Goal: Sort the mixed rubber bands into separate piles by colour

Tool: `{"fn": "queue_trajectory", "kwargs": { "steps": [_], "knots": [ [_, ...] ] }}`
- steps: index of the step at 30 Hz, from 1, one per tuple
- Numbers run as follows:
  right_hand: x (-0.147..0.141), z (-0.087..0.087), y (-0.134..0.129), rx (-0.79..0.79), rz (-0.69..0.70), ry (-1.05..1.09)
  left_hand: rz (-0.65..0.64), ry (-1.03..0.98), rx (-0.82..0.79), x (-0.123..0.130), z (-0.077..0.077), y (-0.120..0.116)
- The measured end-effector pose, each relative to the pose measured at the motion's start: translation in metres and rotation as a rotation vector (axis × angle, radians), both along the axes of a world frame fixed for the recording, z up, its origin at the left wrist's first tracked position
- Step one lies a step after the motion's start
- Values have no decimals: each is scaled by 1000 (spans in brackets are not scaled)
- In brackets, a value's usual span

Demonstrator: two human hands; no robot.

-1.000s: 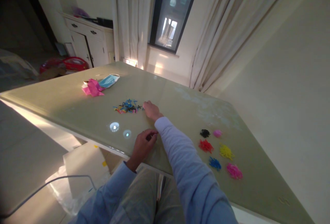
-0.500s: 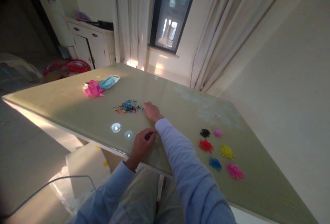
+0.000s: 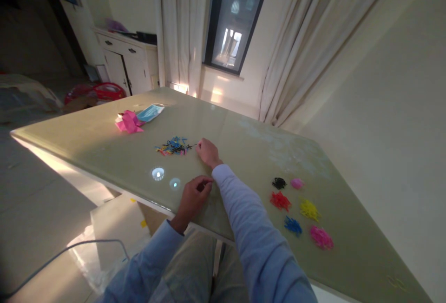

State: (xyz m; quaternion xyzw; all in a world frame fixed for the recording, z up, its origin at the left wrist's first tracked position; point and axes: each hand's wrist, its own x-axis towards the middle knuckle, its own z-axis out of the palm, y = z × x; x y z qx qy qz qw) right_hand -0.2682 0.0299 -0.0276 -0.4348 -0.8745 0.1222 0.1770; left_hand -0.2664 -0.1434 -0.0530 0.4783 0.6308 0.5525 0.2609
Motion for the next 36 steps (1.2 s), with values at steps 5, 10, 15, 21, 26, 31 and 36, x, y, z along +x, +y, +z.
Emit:
{"fn": "queue_trajectory", "kwargs": {
  "steps": [5, 10, 15, 21, 26, 31, 36],
  "knots": [
    [0, 1, 2, -90, -74, 236, 2, 0, 13, 0, -3, 2],
    [13, 9, -8, -242, -126, 507, 13, -23, 36, -1, -4, 3],
    [54, 18, -45, -417, -124, 703, 21, -62, 54, -3, -2, 1],
    [128, 36, -88, -799, -37, 1186, 44, -80, 41, -6, -1, -1],
    [191, 54, -110, -935, -66, 1385, 155, -16, 0, -8, 0, -3],
    [238, 65, -128, -899, -81, 1432, 168, 36, -70, -9, 3, -5],
    [269, 70, -138, -804, -91, 1420, 177, 88, -136, -11, 5, -7]
  ]
}}
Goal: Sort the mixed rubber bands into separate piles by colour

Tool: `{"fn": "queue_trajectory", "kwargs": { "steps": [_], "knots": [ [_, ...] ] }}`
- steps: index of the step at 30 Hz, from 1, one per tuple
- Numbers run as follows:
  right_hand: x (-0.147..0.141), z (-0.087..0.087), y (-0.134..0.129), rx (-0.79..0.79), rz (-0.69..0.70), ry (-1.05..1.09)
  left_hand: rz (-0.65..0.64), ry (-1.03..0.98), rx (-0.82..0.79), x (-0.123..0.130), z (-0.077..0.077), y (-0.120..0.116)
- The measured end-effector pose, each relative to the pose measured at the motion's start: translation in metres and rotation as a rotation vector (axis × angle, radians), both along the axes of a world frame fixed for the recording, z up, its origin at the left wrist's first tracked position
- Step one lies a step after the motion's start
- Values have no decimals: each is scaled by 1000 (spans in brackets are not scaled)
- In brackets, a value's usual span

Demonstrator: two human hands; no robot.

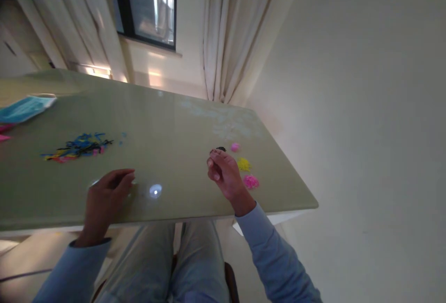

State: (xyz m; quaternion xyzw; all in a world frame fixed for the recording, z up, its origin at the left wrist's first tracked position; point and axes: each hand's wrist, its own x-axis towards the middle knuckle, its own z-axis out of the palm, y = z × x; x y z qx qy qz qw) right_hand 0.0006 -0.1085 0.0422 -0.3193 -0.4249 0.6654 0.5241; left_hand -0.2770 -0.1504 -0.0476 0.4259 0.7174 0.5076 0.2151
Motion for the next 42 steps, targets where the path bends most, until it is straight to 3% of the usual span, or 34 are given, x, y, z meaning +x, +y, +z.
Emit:
{"fn": "queue_trajectory", "kwargs": {
  "steps": [9, 12, 16, 18, 20, 25, 31, 38, 42],
  "knots": [
    [38, -5, 4, 35, -63, -179, 9, 36, -63, -3, -4, 0],
    [54, -15, 25, 134, -143, -496, 7, 65, -72, -4, -2, 0],
    [71, -26, 67, 371, -230, -1110, 7, 102, -88, -3, -1, 0],
    [74, -27, 87, 434, -230, -1397, 5, 108, -80, -3, -1, 0],
    [74, -28, 104, 448, -195, -1554, 2, 103, -51, -2, -1, 0],
    [67, -35, 130, 452, -107, -1688, -9, 79, -17, 0, 1, -1],
    [66, -45, 141, 449, -98, -1787, -14, 84, -29, 0, 1, 0],
    [65, -37, 131, 466, -109, -1777, -32, 65, -7, 0, -1, -1],
    [62, -25, 107, 488, -143, -1757, -39, 48, 14, 0, -4, 0]
  ]
}}
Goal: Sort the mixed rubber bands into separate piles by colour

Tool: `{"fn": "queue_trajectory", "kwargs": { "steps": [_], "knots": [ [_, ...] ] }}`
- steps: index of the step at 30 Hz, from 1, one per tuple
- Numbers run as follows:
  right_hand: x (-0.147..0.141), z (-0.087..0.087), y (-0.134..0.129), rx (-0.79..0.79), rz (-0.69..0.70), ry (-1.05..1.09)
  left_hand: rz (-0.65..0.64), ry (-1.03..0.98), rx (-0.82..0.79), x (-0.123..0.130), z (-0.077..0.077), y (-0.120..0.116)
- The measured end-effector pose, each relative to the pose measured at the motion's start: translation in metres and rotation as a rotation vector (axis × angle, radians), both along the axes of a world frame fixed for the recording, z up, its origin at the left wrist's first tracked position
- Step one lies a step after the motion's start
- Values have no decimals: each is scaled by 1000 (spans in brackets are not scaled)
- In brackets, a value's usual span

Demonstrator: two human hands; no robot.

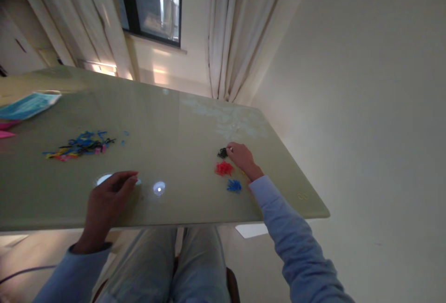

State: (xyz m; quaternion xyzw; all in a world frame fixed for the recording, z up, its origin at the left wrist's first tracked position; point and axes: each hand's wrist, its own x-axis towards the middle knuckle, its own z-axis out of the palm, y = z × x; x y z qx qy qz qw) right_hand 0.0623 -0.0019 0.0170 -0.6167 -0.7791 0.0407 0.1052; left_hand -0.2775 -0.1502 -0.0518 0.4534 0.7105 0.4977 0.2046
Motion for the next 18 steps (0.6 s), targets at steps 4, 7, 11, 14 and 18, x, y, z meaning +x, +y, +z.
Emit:
{"fn": "queue_trajectory", "kwargs": {
  "steps": [4, 7, 11, 14, 18],
  "knots": [
    [-13, -3, -49, 83, 78, 136, 3, 0, 23, 0, -1, 0],
    [-30, -19, -88, 26, 213, 321, -4, -1, 40, 1, 1, 1],
    [-53, -45, -116, -59, 259, 443, 0, 23, 44, 2, 2, 4],
    [-60, -57, -119, -48, 227, 480, -6, 65, 40, 1, 3, 8],
    [-57, -63, -116, -36, 203, 532, -76, 134, -66, -11, 6, 21]
  ]
}}
